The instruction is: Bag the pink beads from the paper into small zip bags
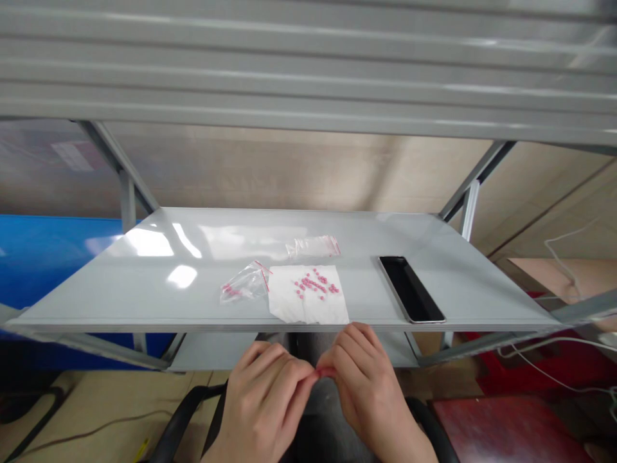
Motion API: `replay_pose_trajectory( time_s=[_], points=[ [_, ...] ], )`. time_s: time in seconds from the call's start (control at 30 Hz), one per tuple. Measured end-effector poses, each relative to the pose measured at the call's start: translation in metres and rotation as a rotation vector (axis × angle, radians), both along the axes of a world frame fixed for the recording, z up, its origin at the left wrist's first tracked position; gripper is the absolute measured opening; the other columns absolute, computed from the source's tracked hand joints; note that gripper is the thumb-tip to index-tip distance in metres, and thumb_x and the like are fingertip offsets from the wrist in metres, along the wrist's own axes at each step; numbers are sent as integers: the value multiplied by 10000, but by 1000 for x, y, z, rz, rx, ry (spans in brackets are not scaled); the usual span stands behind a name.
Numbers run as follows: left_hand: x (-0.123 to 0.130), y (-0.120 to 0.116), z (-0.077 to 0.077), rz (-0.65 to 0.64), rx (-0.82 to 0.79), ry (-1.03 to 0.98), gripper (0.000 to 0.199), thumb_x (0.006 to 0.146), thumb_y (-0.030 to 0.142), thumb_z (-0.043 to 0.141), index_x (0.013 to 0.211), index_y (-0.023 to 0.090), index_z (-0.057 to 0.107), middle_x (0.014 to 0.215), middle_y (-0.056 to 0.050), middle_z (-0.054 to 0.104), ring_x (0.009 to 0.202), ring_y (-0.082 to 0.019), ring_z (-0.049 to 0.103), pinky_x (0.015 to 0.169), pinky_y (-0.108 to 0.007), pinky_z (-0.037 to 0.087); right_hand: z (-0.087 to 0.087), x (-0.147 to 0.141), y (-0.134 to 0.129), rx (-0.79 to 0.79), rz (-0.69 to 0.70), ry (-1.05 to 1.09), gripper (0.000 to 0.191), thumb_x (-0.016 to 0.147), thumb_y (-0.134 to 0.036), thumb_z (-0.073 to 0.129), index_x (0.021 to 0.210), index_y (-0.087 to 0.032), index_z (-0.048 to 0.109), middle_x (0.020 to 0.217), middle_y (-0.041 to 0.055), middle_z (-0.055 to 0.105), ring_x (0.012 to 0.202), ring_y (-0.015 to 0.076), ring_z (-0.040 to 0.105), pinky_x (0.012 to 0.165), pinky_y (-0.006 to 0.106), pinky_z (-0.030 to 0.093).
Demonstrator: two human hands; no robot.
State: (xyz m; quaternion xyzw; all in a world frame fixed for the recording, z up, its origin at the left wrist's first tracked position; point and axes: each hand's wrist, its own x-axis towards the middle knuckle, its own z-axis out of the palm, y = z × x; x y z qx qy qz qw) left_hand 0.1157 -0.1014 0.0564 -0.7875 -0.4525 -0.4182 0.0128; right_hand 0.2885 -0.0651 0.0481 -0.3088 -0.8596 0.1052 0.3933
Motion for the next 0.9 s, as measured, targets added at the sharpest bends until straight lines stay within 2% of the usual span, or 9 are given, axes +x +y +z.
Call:
replay_pose_trajectory(
  time_s=[0.13,0.27,0.4,0.5,0.6,0.73,0.8,0.9],
  points=[
    [-4,2,4,-15,7,-10,190,891,21,585,834,200,557,672,26,648,609,-155,537,629,-326,366,-2,6,2,-88,52,38,193,966,-45,482,873,-178,586,748,21,591,698,175,506,633,294,380],
    [-6,5,4,-20,1,-30,178,902,33,594,832,195,563,686,29,651,630,-149,539,651,-321,368,0,9,9,-84,72,32,243,967,-30,449,851,-176,604,743,27,579,672,168,520,586,274,383],
    [-14,19,2,19,32,-69,142,909,57,625,867,190,595,714,31,657,643,-137,551,684,-305,392,10,5,33,-128,141,49,225,985,-98,475,894,-174,666,771,41,620,707,168,585,627,264,452],
    [-33,40,-6,106,55,-68,95,930,94,600,917,188,612,770,6,665,725,-157,597,735,-306,437,16,2,77,-166,128,161,177,948,-172,555,872,-193,713,796,51,703,766,185,655,718,294,510],
    [-61,65,-22,174,7,52,138,970,156,525,1069,175,620,975,-65,713,918,-220,639,854,-372,471,13,0,142,-331,-146,246,115,858,-244,633,857,-197,738,801,50,755,770,203,697,725,312,545],
    [-96,86,-46,208,-158,330,354,992,202,454,1335,212,540,1247,-96,680,1108,-282,604,931,-467,472,-5,0,223,-412,-351,238,212,922,-268,564,970,-122,710,741,73,739,602,164,661,588,283,551],
    [-107,91,-53,216,-193,378,378,991,201,443,1355,237,539,1293,-86,663,1154,-288,583,946,-484,472,-17,0,245,-437,-441,202,197,948,-287,606,1027,-122,679,821,54,726,660,154,671,642,300,572],
    [-117,95,-58,212,-187,372,307,985,217,459,1240,234,629,1254,-78,685,1135,-280,596,949,-480,480,-30,0,257,-437,-517,135,216,966,-321,629,1085,-141,651,1014,50,697,847,175,686,779,369,583]
  ],
)
